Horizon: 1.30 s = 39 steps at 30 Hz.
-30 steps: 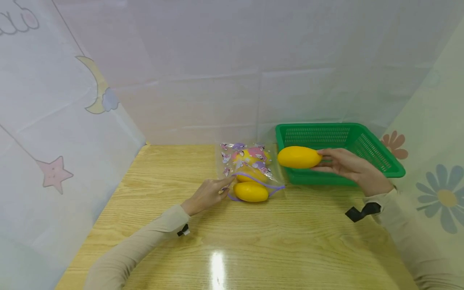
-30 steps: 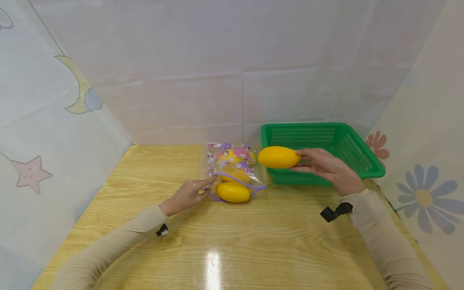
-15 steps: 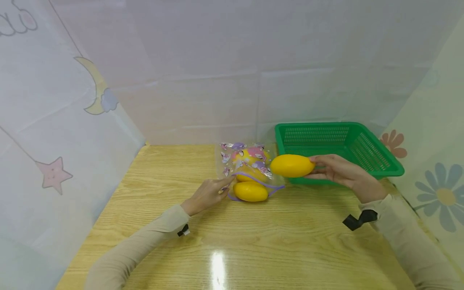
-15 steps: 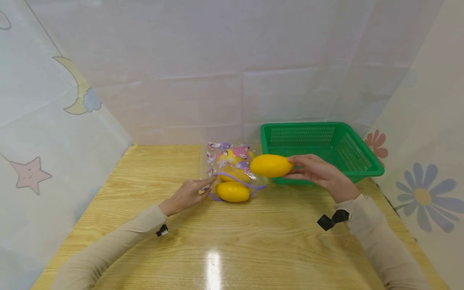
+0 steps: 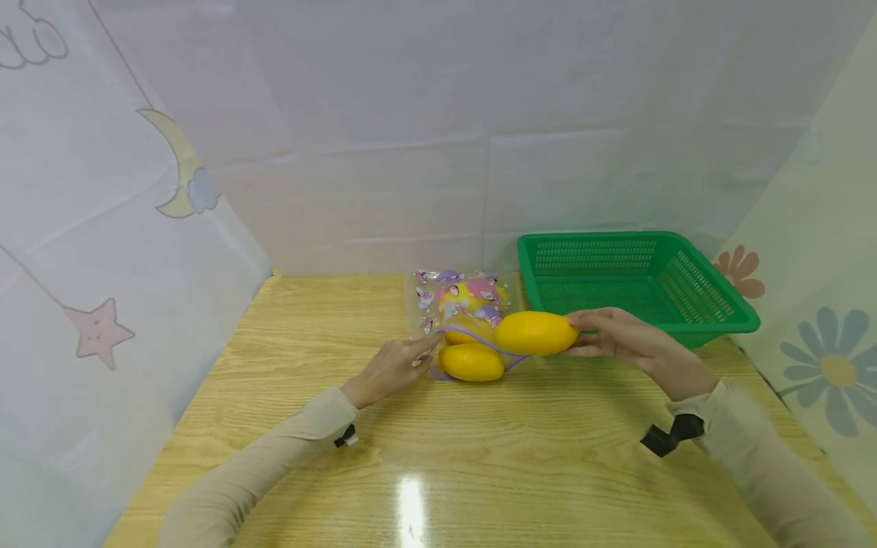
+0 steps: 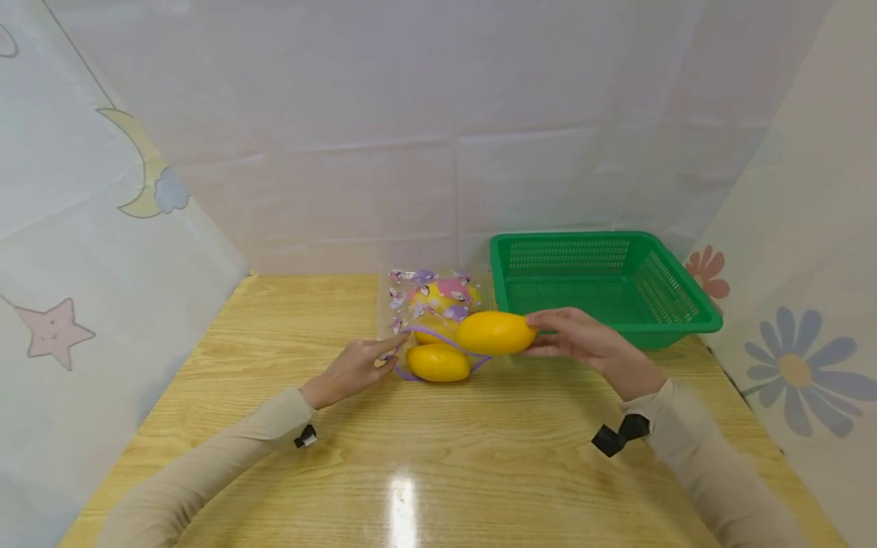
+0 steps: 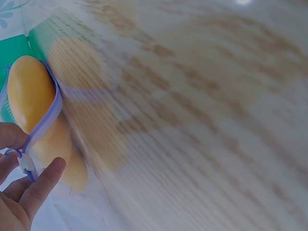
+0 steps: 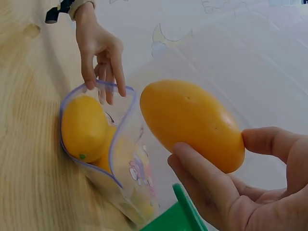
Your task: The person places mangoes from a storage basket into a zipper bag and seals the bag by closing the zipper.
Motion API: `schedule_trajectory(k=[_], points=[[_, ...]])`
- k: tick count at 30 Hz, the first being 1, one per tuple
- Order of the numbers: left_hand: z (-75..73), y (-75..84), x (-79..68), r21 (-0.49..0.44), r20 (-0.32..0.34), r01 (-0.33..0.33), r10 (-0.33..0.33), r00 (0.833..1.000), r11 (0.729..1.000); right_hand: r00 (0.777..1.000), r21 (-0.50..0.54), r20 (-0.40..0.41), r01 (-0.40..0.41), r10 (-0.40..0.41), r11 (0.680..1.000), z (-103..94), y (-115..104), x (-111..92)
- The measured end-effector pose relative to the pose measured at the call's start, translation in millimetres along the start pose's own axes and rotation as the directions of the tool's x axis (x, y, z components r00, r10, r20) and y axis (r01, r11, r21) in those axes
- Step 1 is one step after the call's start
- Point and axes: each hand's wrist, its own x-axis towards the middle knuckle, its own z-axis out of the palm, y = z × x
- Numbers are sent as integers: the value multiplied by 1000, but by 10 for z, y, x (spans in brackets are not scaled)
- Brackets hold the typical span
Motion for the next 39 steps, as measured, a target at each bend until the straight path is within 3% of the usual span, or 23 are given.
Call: schedule_trajectory(k=[10,19,39], points=[[-4,-8,0,-2,3,5,-5,1000,1000,993,-26,-92,-72,69,997,158,93,38],[-6,5,3,-6,9,12,-12,1000,1000,993,-72,-71,-100,94,992,248,221,81],[-3,9,0,-20,26,30,-30,999,999,988,0,-21,-156,156,988,339,562,243]])
